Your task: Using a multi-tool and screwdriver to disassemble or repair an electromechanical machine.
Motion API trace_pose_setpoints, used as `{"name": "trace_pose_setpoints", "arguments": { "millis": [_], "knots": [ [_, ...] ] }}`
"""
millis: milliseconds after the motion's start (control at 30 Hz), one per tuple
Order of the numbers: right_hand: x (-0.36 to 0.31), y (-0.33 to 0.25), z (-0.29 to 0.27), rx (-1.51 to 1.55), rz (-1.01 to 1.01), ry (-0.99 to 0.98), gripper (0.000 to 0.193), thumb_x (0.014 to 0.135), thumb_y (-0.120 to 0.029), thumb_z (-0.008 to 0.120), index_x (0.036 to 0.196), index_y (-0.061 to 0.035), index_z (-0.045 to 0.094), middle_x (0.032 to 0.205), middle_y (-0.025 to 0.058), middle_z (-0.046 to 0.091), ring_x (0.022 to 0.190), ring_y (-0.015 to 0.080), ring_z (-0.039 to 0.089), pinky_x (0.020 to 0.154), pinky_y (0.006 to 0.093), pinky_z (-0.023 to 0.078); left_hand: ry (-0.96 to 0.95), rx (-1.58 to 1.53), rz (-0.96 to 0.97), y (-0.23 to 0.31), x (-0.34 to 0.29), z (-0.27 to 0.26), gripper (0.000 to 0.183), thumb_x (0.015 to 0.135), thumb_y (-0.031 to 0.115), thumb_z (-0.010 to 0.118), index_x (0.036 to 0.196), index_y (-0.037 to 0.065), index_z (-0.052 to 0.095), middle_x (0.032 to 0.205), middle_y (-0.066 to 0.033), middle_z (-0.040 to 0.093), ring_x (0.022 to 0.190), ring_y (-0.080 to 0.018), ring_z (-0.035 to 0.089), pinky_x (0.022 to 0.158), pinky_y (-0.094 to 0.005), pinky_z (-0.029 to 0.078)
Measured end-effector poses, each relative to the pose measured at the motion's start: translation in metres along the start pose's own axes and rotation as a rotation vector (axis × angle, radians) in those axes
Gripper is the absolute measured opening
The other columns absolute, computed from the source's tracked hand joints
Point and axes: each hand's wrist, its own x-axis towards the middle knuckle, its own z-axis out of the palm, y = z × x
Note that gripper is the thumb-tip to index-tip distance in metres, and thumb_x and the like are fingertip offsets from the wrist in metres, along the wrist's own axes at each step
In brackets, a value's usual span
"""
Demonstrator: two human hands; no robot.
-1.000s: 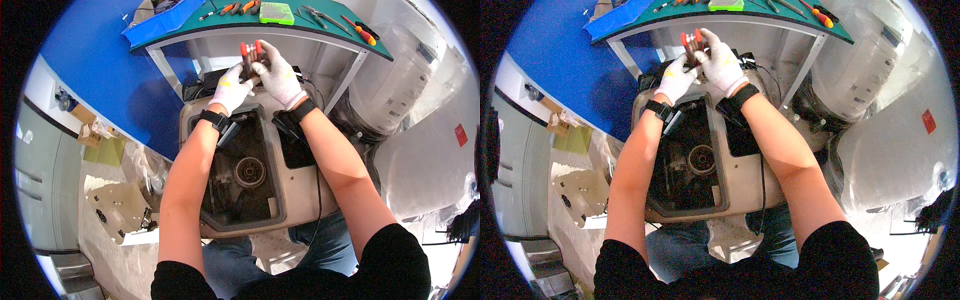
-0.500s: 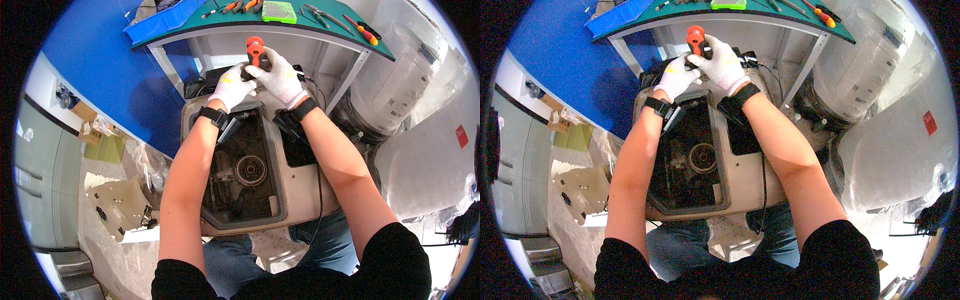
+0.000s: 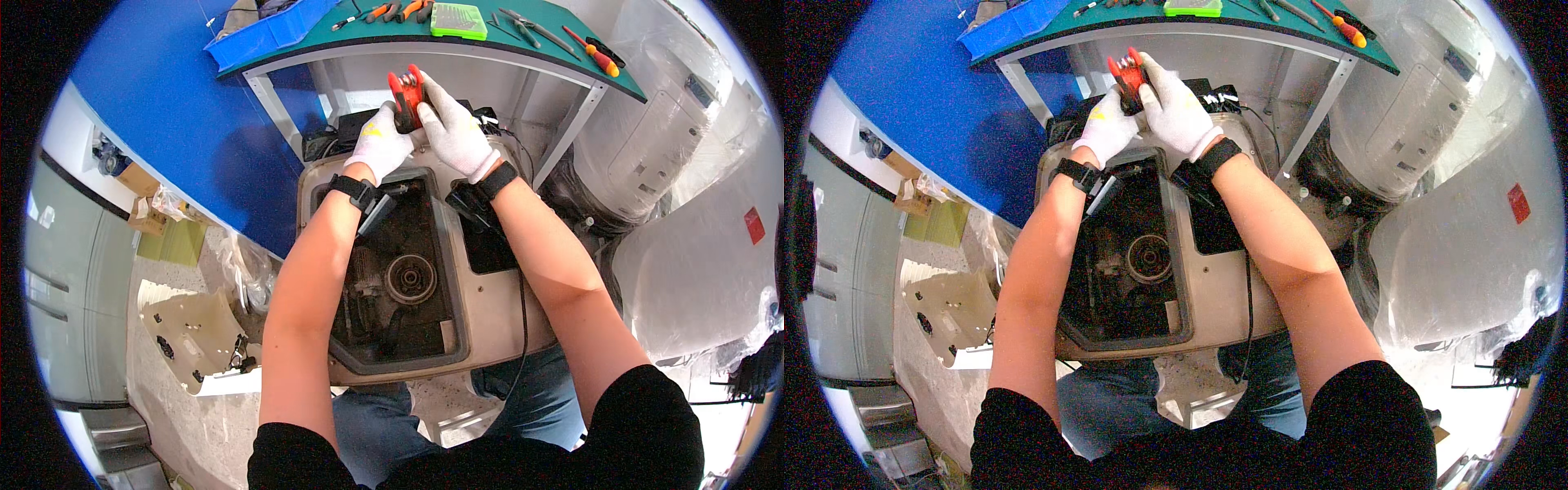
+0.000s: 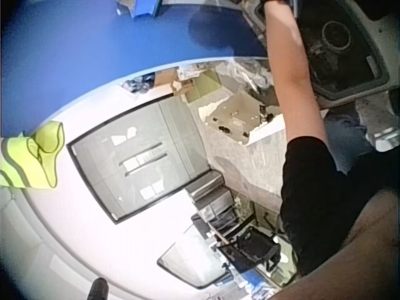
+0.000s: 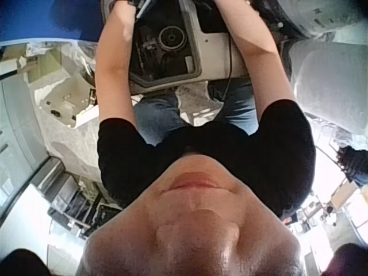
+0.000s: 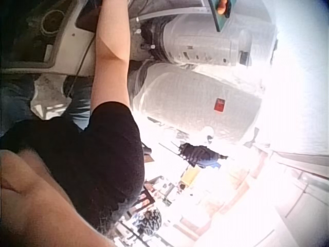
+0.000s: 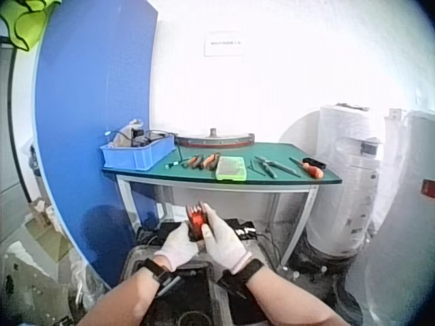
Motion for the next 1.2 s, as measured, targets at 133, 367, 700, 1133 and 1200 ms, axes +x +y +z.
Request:
{"name": "trace_pose_setpoints", "arguments": {
  "millis": [133, 367, 700, 1133, 1200],
  "knots": [
    [0.002, -0.022, 0.002, 0.182, 0.177, -0.012, 0.064, 0.083, -0.031, 0.063, 0.134, 0.0012, 0.04, 0.117, 0.0274, 0.056, 0.108, 0.0379, 0.056, 0.093, 0.0375, 0.044, 0.004, 0.042, -0.005, -0.001, 0.0, 0.005, 0.056, 0.07, 0.027, 0.076, 0.109, -0.001, 0.049, 0.101, -0.0212, 0.063, 0.096, -0.0339, 0.062, 0.083, -0.038, 0.048],
    [0.0, -0.008, 0.002, -0.291, 0.134, 0.16, 0.072, 0.076, -0.04, 0.07, 0.13, 0.0018, 0.044, 0.095, 0.0217, 0.055, 0.091, 0.0366, 0.056, 0.084, 0.0396, 0.047, -0.114, -0.049, 0.105, 0.001, -0.006, -0.01, 0.046, 0.074, 0.021, 0.073, 0.109, 0.0, 0.052, 0.099, -0.0141, 0.064, 0.091, -0.0216, 0.063, 0.081, -0.0318, 0.049],
    [-0.001, -0.009, -0.003, -0.04, 0.086, 0.036, 0.06, 0.087, -0.018, 0.056, 0.139, -0.001, 0.03, 0.11, 0.0283, 0.057, 0.099, 0.0402, 0.058, 0.087, 0.0417, 0.046, 0.012, -0.153, 0.054, -0.002, -0.007, -0.003, 0.045, 0.077, 0.019, 0.071, 0.114, 0.001, 0.053, 0.103, -0.0131, 0.064, 0.089, -0.0228, 0.063, 0.081, -0.0339, 0.049],
    [0.003, -0.014, -0.002, -0.084, 0.184, 0.046, 0.065, 0.077, -0.021, 0.074, 0.131, -0.0002, 0.045, 0.112, 0.0201, 0.061, 0.098, 0.0243, 0.063, 0.085, 0.0324, 0.049, -0.022, -0.065, 0.067, 0.004, -0.007, 0.0, 0.046, 0.074, 0.019, 0.072, 0.115, 0.006, 0.056, 0.104, -0.0186, 0.064, 0.096, -0.0326, 0.062, 0.084, -0.0376, 0.048],
    [0.0, -0.008, 0.001, 0.137, 0.206, 0.193, 0.071, 0.069, -0.034, 0.078, 0.127, -0.0054, 0.049, 0.099, 0.0183, 0.066, 0.091, 0.0333, 0.064, 0.08, 0.0382, 0.051, -0.009, -0.084, 0.027, 0.006, -0.007, 0.001, 0.045, 0.074, 0.018, 0.072, 0.115, 0.006, 0.056, 0.104, -0.0188, 0.064, 0.096, -0.0336, 0.061, 0.085, -0.0379, 0.047]
  ]
}}
